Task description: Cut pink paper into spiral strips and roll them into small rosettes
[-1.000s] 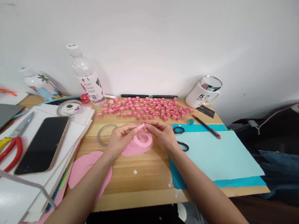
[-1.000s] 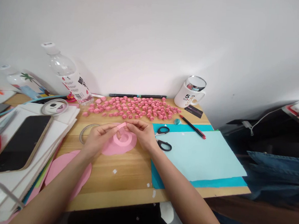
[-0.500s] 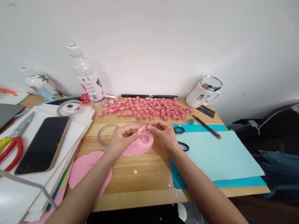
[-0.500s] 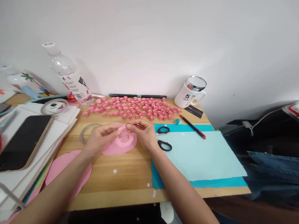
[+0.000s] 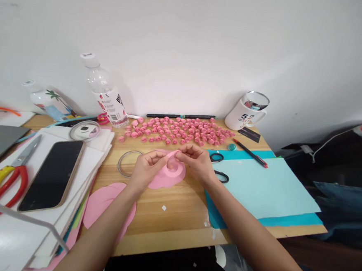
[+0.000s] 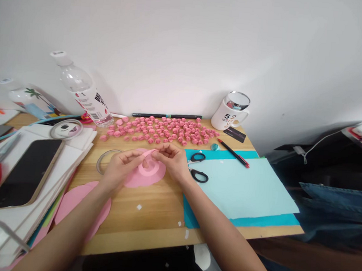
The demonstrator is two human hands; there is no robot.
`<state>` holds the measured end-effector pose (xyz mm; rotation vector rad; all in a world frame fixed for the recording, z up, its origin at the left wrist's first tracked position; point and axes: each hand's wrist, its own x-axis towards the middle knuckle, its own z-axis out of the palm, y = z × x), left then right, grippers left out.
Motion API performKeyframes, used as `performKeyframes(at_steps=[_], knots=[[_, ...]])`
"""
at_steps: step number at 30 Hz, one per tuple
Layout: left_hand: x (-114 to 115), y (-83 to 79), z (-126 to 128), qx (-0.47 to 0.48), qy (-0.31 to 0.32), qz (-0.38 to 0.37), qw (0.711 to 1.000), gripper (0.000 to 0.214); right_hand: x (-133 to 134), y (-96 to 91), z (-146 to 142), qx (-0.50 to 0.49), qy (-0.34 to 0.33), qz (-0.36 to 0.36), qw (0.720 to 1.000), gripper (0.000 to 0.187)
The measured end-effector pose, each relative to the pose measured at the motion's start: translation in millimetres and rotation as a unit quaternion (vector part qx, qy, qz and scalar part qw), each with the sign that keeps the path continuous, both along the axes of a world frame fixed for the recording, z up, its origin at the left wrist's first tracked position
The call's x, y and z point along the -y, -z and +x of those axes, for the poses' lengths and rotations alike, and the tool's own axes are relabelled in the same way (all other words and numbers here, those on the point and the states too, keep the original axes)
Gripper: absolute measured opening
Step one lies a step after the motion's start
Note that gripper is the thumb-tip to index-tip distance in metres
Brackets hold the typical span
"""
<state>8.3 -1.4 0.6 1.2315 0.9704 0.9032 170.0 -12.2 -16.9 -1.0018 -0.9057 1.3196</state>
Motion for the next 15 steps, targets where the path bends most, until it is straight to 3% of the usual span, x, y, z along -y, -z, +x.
performKeyframes(at_steps=[7, 15], knots=[[0.1, 2.7, -1.1, 0.043, 0.006, -0.046, 0.998, 0.022, -0.3, 1.6, 1.2, 0.028, 0.014, 0.013, 0.999, 0.019], [-1.1, -1.1, -1.8, 0.014, -0.005, -0.027, 1.000, 0.019, 0.5, -2.6, 0.3, 0.046, 0.040, -0.012, 0.998, 0.019]])
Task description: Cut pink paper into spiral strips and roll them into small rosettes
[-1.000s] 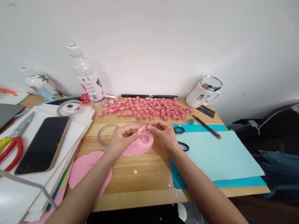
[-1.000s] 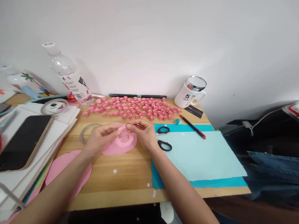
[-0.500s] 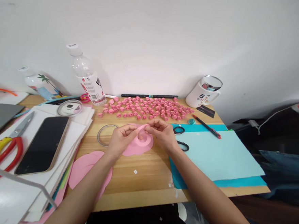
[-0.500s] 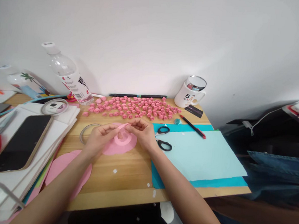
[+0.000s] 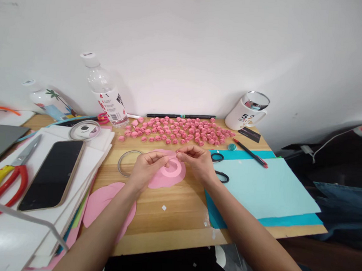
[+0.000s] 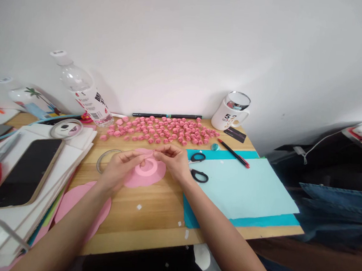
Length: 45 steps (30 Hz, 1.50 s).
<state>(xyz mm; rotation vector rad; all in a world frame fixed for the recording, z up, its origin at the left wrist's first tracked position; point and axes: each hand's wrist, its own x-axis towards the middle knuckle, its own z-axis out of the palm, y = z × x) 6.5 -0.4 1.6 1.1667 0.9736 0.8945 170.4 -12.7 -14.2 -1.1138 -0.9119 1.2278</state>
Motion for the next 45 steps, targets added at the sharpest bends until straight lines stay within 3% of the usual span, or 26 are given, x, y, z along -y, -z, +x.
performKeyframes(at_steps=[8, 14, 26, 37, 45], knots=[[1.3, -0.7, 0.8, 0.006, 0.004, -0.016, 1.000, 0.017, 0.1, -1.7, -0.7, -0.002, 0.015, -0.003, 1.000, 0.019], [-1.8, 4.1, -0.2, 0.021, -0.014, -0.028, 0.999, 0.022, -0.3, 0.1, 0.1, -0.009, -0.019, 0.008, 1.000, 0.019], [1.4, 2.6, 0.6, 0.004, 0.024, -0.037, 0.999, 0.023, -2.0, 2.2, -0.2, -0.010, 0.025, 0.032, 0.999, 0.024], [0.3, -0.9, 1.4, 0.004, 0.002, -0.040, 0.999, 0.017, 0.4, -2.4, -1.9, 0.012, 0.007, 0.005, 1.000, 0.021], [-0.8, 1.1, 0.1, 0.047, 0.054, -0.046, 0.996, 0.018, 0.1, -2.5, -1.7, -0.015, 0.000, 0.018, 1.000, 0.020]])
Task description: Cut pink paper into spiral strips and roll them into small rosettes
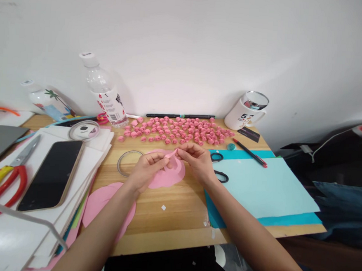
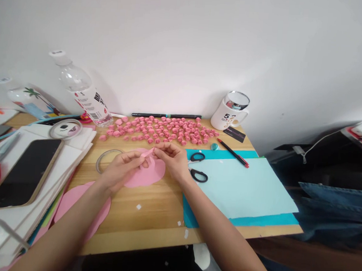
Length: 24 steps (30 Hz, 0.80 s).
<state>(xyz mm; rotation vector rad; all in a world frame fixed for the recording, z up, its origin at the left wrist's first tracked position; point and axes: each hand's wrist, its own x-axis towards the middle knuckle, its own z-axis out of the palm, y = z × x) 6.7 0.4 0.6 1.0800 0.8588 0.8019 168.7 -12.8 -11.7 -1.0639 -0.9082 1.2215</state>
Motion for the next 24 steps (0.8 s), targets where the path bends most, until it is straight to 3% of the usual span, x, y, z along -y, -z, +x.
performKeyframes(at_steps=[5, 11, 18, 24], knots=[[-0.2, 1.9, 0.2, 0.036, 0.026, -0.030, 0.999, 0.018, 0.2, 2.5, -0.9, 0.011, -0.007, 0.017, 1.000, 0.023], [1.0, 1.3, 1.2, 0.019, 0.012, -0.026, 0.999, 0.019, 0.3, 2.6, -1.9, 0.024, 0.014, 0.015, 0.999, 0.022], [-0.3, 0.4, 0.4, 0.051, 0.000, -0.043, 0.998, 0.015, 0.3, 2.5, -0.9, 0.002, -0.026, -0.008, 1.000, 0.021], [-0.1, 0.5, 0.3, 0.047, -0.002, -0.050, 0.998, 0.018, 0.9, 0.1, -0.8, 0.020, -0.016, -0.002, 1.000, 0.021]])
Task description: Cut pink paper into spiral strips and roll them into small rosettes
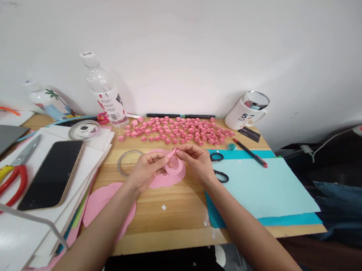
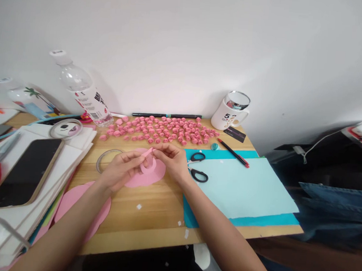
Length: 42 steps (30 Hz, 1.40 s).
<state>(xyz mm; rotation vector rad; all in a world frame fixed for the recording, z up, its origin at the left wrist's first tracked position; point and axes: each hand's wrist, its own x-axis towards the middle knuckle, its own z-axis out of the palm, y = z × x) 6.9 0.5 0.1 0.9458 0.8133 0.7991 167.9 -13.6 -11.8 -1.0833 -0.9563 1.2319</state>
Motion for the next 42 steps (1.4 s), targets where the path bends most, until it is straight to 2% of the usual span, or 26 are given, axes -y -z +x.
performKeyframes(at_steps=[8, 13, 22, 31, 37, 42], knots=[[1.6, -1.7, 0.3, -0.029, -0.015, -0.010, 0.999, 0.027, -0.8, 5.7, 0.0, -0.017, -0.028, 0.024, 0.999, 0.026], [2.8, -3.3, 1.2, -0.049, -0.008, 0.004, 0.999, 0.025, -0.9, 6.1, 0.7, -0.023, -0.041, 0.016, 0.999, 0.027], [3.0, -2.1, 0.6, -0.053, 0.008, 0.026, 0.998, 0.024, -1.1, 1.4, -1.0, -0.045, -0.026, 0.001, 0.999, 0.031], [-0.5, 2.7, -0.7, -0.038, -0.026, 0.033, 0.998, 0.027, -0.4, -0.8, -0.8, 0.022, -0.037, 0.005, 0.999, 0.022], [0.8, 4.0, -0.2, -0.059, -0.014, 0.054, 0.997, 0.025, -0.3, 1.8, -0.9, -0.002, -0.037, 0.010, 0.999, 0.022], [3.5, -1.1, 1.4, -0.098, -0.015, 0.102, 0.990, 0.022, 1.4, -0.2, -1.8, -0.016, -0.064, 0.034, 0.997, 0.026]])
